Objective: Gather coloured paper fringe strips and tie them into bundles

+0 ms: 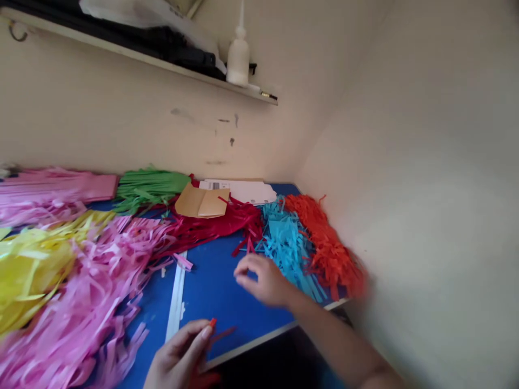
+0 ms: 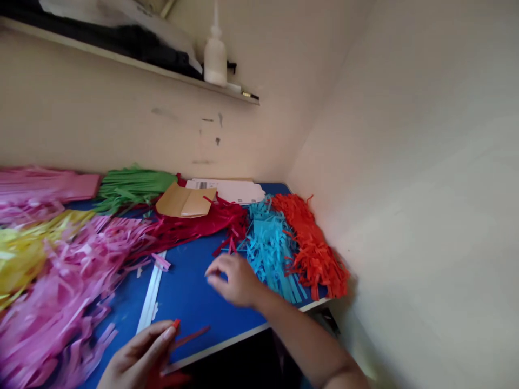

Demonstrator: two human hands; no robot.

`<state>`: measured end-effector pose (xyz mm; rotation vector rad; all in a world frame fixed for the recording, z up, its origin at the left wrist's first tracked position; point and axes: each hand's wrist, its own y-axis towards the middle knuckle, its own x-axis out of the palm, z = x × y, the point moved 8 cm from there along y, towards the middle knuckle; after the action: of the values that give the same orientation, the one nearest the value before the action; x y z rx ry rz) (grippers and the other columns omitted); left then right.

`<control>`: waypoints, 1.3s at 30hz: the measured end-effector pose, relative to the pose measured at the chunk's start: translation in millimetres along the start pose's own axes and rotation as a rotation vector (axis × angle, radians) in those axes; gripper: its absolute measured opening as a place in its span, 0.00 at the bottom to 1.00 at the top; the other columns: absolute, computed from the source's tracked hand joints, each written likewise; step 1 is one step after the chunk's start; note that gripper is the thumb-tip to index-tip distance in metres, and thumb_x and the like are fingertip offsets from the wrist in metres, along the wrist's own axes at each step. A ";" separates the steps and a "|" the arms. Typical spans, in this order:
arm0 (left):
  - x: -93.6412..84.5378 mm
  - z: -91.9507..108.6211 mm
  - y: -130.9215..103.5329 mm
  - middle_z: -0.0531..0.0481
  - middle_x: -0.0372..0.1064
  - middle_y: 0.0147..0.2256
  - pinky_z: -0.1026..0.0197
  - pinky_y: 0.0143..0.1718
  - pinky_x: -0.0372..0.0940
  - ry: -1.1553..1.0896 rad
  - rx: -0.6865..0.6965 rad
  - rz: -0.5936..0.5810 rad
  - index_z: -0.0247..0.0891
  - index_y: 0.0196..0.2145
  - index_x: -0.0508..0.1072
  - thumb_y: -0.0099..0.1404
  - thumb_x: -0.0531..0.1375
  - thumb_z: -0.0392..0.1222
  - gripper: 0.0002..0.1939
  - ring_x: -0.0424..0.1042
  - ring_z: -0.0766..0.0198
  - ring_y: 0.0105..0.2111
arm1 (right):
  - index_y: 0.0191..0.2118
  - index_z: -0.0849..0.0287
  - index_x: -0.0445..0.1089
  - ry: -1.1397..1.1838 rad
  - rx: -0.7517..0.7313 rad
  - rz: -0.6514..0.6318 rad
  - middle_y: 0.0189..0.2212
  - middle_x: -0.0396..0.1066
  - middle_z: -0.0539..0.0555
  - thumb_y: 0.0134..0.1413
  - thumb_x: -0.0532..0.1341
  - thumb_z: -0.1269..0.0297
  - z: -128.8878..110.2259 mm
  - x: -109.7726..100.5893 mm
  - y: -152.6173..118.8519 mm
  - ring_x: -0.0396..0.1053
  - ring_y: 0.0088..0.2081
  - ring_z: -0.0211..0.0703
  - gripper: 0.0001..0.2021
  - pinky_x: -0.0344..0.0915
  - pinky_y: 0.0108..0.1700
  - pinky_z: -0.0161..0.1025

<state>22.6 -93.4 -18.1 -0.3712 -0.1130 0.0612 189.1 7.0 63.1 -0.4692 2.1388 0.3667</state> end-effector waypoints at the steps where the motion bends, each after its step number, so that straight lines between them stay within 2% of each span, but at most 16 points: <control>1: -1.0 2.4 1.4 0.53 0.71 0.24 0.68 0.23 0.63 0.032 0.025 0.004 0.38 0.32 0.79 0.47 0.69 0.62 0.24 0.66 0.66 0.23 | 0.39 0.56 0.75 0.142 -0.016 -0.009 0.38 0.75 0.49 0.59 0.63 0.66 -10.1 9.2 -19.4 0.72 0.39 0.38 0.04 0.67 0.44 0.33; 3: 3.5 6.3 1.1 0.51 0.72 0.24 0.68 0.22 0.64 0.069 0.088 -0.009 0.37 0.31 0.80 0.49 0.68 0.61 0.23 0.66 0.66 0.22 | 0.38 0.55 0.76 0.677 0.073 0.099 0.33 0.72 0.48 0.54 0.66 0.63 -14.1 25.1 -50.9 0.71 0.31 0.37 0.05 0.68 0.35 0.32; 5: 12.0 13.0 -3.1 0.50 0.74 0.24 0.67 0.23 0.66 0.109 0.193 -0.020 0.37 0.30 0.80 0.52 0.67 0.60 0.21 0.69 0.64 0.23 | 0.34 0.55 0.77 1.082 0.195 0.220 0.31 0.71 0.48 0.49 0.70 0.61 -8.4 45.4 -71.6 0.69 0.27 0.36 0.06 0.66 0.29 0.32; 8: 22.8 26.5 -13.6 0.48 0.77 0.28 0.65 0.30 0.70 0.205 0.384 -0.021 0.40 0.30 0.80 0.57 0.65 0.56 0.16 0.75 0.61 0.28 | 0.30 0.54 0.79 1.266 0.267 0.323 0.31 0.71 0.49 0.44 0.73 0.61 -4.8 61.3 -84.1 0.69 0.28 0.37 0.06 0.66 0.30 0.33; 13: 27.4 41.7 -26.5 0.48 0.78 0.30 0.66 0.32 0.72 0.341 0.595 -0.005 0.43 0.32 0.80 0.61 0.63 0.50 0.10 0.78 0.61 0.30 | 0.33 0.53 0.81 1.156 0.266 0.322 0.33 0.75 0.52 0.46 0.73 0.59 -8.6 55.2 -90.8 0.72 0.36 0.43 0.07 0.69 0.38 0.36; 18: 31.6 54.5 -38.0 0.49 0.77 0.28 0.68 0.30 0.71 0.458 0.740 -0.014 0.44 0.32 0.81 0.63 0.62 0.48 0.09 0.78 0.62 0.29 | 0.28 0.55 0.77 1.089 0.318 0.364 0.26 0.75 0.51 0.43 0.74 0.56 -2.8 50.3 -98.8 0.71 0.30 0.42 0.10 0.67 0.34 0.36; 20: 33.3 56.0 -40.0 0.49 0.77 0.28 0.69 0.28 0.70 0.482 0.744 -0.028 0.44 0.31 0.80 0.64 0.61 0.48 0.09 0.77 0.64 0.27 | 0.27 0.55 0.77 1.013 0.263 0.348 0.27 0.76 0.51 0.45 0.73 0.57 -6.0 44.8 -99.6 0.73 0.32 0.44 0.09 0.68 0.37 0.38; 24: 36.5 54.8 -39.8 0.50 0.77 0.28 0.70 0.28 0.70 0.484 0.709 -0.069 0.44 0.32 0.80 0.64 0.61 0.46 0.08 0.76 0.65 0.27 | 0.31 0.54 0.78 0.895 0.211 0.299 0.31 0.77 0.52 0.52 0.69 0.60 -9.6 37.7 -103.1 0.74 0.35 0.45 0.05 0.69 0.40 0.39; 29: 41.8 54.0 -39.2 0.50 0.75 0.26 0.69 0.27 0.69 0.448 0.627 -0.158 0.42 0.30 0.79 0.65 0.59 0.47 0.11 0.75 0.65 0.25 | 0.35 0.55 0.77 0.968 0.213 0.253 0.31 0.76 0.51 0.57 0.65 0.63 -10.1 41.6 -104.8 0.73 0.32 0.42 0.04 0.68 0.36 0.36; 32: 41.2 56.3 -42.2 0.50 0.76 0.26 0.69 0.27 0.69 0.484 0.642 -0.133 0.42 0.30 0.78 0.66 0.58 0.46 0.11 0.75 0.65 0.26 | 0.34 0.54 0.78 0.920 0.157 0.286 0.29 0.75 0.51 0.57 0.64 0.66 -16.6 37.2 -105.5 0.72 0.31 0.41 0.04 0.68 0.36 0.37; 34: 41.0 56.0 -44.7 0.50 0.76 0.27 0.69 0.28 0.69 0.514 0.673 -0.106 0.42 0.30 0.77 0.66 0.58 0.45 0.10 0.75 0.65 0.26 | 0.34 0.53 0.78 0.845 0.180 0.332 0.29 0.75 0.51 0.56 0.64 0.69 -17.9 34.4 -109.4 0.73 0.32 0.42 0.06 0.69 0.38 0.37; 39: 39.8 55.2 -50.6 0.52 0.75 0.27 0.70 0.30 0.69 0.568 0.785 0.027 0.43 0.31 0.76 0.65 0.59 0.42 0.07 0.75 0.67 0.27 | 0.42 0.52 0.79 0.914 0.259 0.322 0.38 0.76 0.56 0.58 0.63 0.62 -17.8 44.6 -120.5 0.74 0.36 0.45 0.09 0.70 0.39 0.39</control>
<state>57.3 -117.5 55.4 0.4020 0.4718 0.0215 207.9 -115.8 25.8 -0.1329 3.1133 0.0260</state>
